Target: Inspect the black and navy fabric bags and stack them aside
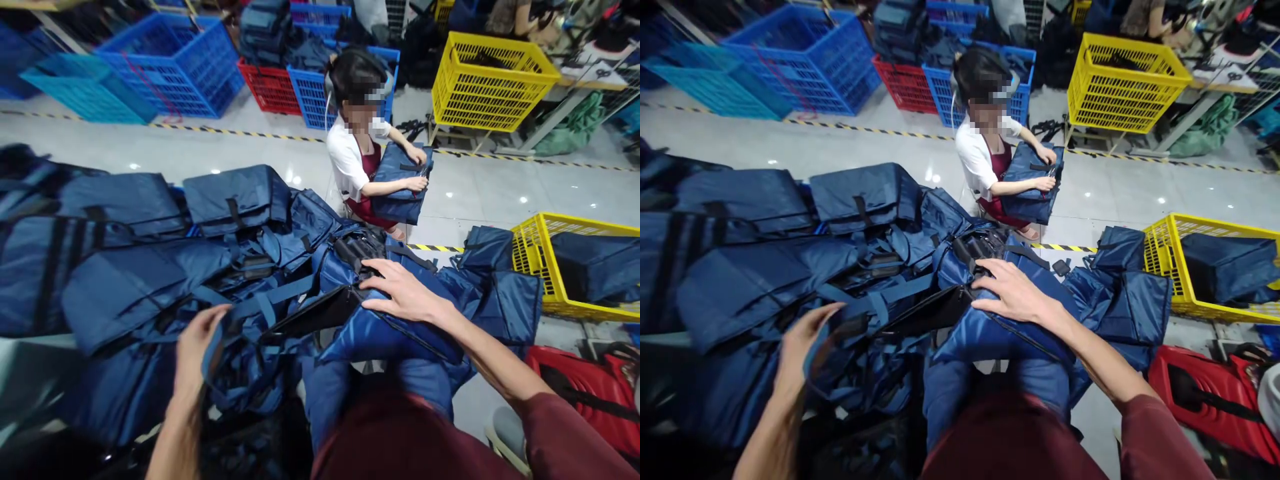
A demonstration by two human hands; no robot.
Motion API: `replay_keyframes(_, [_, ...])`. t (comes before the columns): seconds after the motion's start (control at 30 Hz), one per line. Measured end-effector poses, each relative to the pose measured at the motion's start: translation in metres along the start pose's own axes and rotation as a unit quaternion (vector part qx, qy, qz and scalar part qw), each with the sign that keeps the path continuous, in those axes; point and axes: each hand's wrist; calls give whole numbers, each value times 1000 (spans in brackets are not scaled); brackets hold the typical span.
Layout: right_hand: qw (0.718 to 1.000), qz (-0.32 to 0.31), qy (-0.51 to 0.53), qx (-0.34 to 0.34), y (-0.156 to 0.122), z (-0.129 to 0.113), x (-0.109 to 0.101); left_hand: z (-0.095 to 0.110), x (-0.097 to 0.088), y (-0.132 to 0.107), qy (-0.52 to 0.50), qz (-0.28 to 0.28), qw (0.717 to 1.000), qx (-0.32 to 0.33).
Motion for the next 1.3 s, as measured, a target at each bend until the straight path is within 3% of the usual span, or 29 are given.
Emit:
replay_keyframes(0.07, [999,26,-28,-27,-10,-5,9,40,-24,-13,-28,79,996,-6])
replay_keyframes(0.1, [998,39,-42,-39,-12,-7,11,65,-27,-25,-44,132,990,22])
replay_keyframes(0.13, [996,53,-56,-49,-13,-10,13,90,-22,-39,-55,138,986,70])
replay_keyframes(0.2, [992,83,-75,-58,-14,-19,14,133,8,-67,-70,-18,979,191])
replay_keyframes(0.23, [990,98,-80,-56,-18,-24,14,147,30,-77,-73,-110,953,272])
replay_keyframes(0.27, [989,111,-84,-50,-24,-28,14,155,54,-85,-65,-165,925,336])
replay_keyframes(0.33, [985,133,-103,-34,-50,-34,19,152,98,-93,-18,-226,890,395])
replay_keyframes(0.4, [979,152,-138,-13,-91,-33,33,134,128,-93,20,-246,875,416])
replay_keyframes(0.5, [958,195,-202,56,-153,-18,76,106,149,-84,40,-269,864,423])
replay_keyframes(0.57, [949,195,-224,107,-176,1,108,98,159,-77,49,-268,882,385])
replay_keyframes(0.63, [953,157,-216,139,-178,26,135,97,167,-75,44,-248,914,318])
replay_keyframes(0.73, [953,111,-197,202,-161,60,165,95,170,-80,25,-214,950,227])
replay_keyframes(0.83, [936,75,-184,289,-143,74,192,86,161,-81,23,-232,954,191])
replay_keyframes(0.93, [921,73,-108,366,-133,68,208,82,153,-78,17,-241,952,187])
replay_keyframes(1.0, [907,103,-41,406,-131,59,205,85,150,-80,18,-208,963,173])
replay_keyframes(1.07, [894,132,9,429,-131,47,187,91,146,-90,23,-186,971,151])
replay_keyframes(1.13, [881,178,46,435,-129,40,159,94,145,-105,12,-192,972,136])
replay_keyframes(1.2, [825,302,133,459,-119,40,127,91,148,-117,-30,-198,970,136])
replay_keyframes(1.23, [811,339,156,451,-110,43,112,88,150,-123,-40,-191,972,135])
replay_keyframes(1.3, [802,369,184,432,-85,47,91,80,153,-131,-45,-168,976,128])
Point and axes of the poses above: each hand's wrist, its own y-axis towards the middle knuckle, its own x-axis out of the palm, z = x × y, and after that the axes turned 9 degrees about z, right-handed
